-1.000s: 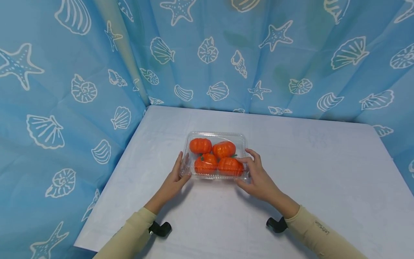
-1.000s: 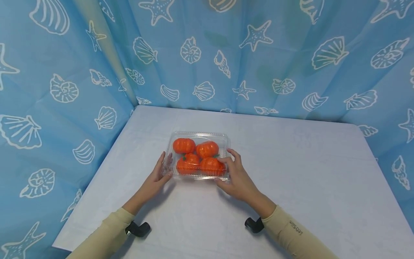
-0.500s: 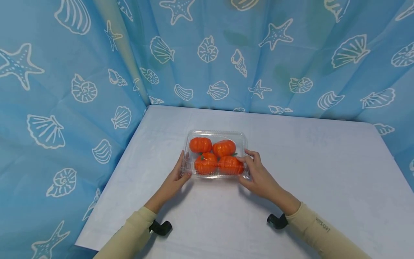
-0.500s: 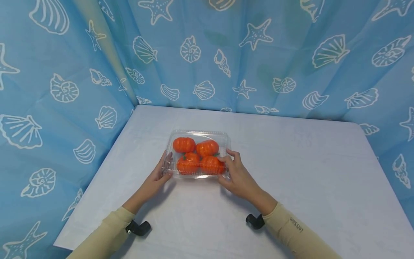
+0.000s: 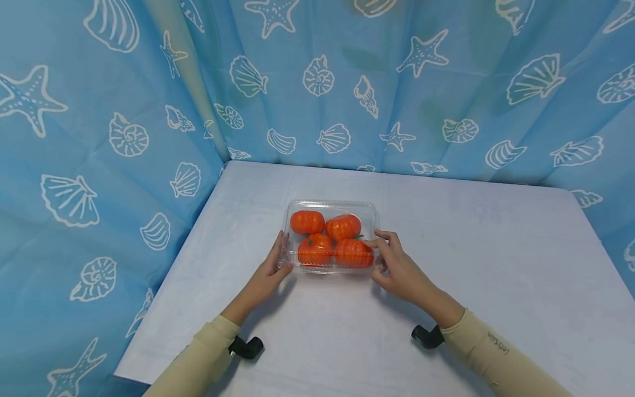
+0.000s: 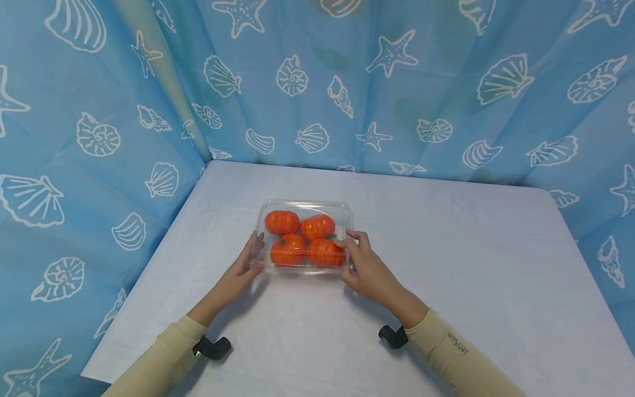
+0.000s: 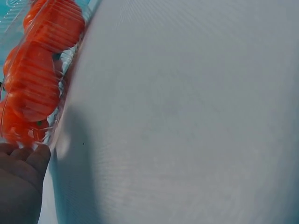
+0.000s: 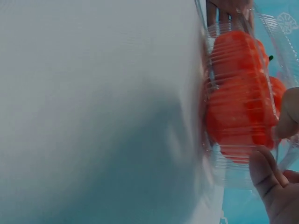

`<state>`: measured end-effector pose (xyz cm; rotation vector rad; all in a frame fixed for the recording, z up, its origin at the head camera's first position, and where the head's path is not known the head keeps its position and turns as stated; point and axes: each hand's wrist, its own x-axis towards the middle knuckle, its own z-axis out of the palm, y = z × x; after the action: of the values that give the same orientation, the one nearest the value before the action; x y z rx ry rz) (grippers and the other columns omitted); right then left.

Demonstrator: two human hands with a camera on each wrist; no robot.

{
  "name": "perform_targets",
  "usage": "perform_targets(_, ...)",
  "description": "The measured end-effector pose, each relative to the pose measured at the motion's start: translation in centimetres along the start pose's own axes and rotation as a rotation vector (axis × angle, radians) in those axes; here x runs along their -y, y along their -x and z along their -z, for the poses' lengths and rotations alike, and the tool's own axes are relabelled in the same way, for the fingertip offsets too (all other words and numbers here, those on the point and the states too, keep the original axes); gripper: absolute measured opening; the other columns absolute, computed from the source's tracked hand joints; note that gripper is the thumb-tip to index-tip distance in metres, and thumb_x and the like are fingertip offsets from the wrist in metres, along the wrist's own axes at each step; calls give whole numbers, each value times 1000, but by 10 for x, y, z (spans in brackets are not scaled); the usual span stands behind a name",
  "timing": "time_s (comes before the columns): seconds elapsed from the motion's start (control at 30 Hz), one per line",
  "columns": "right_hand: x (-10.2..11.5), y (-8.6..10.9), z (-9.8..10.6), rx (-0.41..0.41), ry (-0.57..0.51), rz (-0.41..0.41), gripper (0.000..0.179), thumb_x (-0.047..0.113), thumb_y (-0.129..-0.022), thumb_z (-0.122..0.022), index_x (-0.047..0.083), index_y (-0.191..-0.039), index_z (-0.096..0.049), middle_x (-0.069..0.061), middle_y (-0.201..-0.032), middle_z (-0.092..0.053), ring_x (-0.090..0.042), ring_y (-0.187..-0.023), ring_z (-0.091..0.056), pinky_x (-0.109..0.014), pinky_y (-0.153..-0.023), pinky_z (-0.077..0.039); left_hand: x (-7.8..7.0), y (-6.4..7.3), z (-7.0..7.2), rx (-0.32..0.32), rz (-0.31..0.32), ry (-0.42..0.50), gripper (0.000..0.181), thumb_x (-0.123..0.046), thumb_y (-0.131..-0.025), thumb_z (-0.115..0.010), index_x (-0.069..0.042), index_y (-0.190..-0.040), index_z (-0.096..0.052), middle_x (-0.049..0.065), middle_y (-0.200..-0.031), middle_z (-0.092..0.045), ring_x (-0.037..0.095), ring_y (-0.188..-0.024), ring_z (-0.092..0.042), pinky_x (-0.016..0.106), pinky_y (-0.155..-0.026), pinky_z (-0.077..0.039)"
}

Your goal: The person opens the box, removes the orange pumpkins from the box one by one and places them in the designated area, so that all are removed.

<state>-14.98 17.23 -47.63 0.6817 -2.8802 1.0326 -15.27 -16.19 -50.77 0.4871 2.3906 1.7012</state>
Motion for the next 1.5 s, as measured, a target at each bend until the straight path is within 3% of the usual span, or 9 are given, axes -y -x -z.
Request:
perform_targets(0.37, 0, 2, 6, 73, -43, -2, 62, 6, -85, -65, 16, -143, -47, -16, -160, -24, -13, -89, -54, -38, -78, -60, -1, 1, 0, -6, 21, -52, 80, -9, -105, -53, -12, -165, 0, 14, -169, -14, 33, -154, -18, 52, -122, -20)
perform_targets(0.63, -8, 5, 9, 70, -61, 52, 70, 7, -85, -75, 19, -148, -45, -18, -160, -29, -12, -91, -59, -40, -82, -60, -8, 2, -1, -4, 101, -44, 89, -22, -102, -63, -17, -165, 1, 11, -169, -17, 33, -154, -19, 53, -116, -33)
perform_targets(1.03, -11, 8, 19, 50, -92, 93, 78, 13, -84, -84, 9, -149, -41, -13, -153, -49, -18, -91, -66, -45, -85, -60, -7, 4, 2, -10, 79, -82, 90, -24, -102, -64, -17, -165, -1, 11, -168, -22, 34, -152, -25, 55, -113, -39)
perform_targets(1.23, -13, 8, 23, 44, -62, 105, 75, 17, -84, -84, 11, -148, -46, -9, -153, -51, -17, -90, -67, -43, -81, -61, -10, 6, 3, -10, 94, -81, 90, -22, -101, -65, -18, -165, -2, 10, -168, -22, 35, -152, -25, 56, -113, -38)
perform_targets(1.37, -14, 7, 27, 11, -49, 152, 73, 17, -83, -84, 11, -148, -49, -8, -134, -65, -20, -89, -67, -44, -78, -61, -9, 6, 4, -6, 101, -69, 90, -19, -101, -65, -18, -165, -1, 9, -168, -22, 34, -152, -24, 55, -114, -37)
perform_targets(1.5, -13, 6, 35, -35, -47, 198, 71, 18, -82, -85, 11, -146, -54, -8, -116, -71, -23, -89, -67, -46, -77, -61, -9, 7, 4, -4, 115, -73, 91, -21, -101, -65, -18, -165, -1, 8, -168, -21, 34, -152, -24, 54, -115, -35)
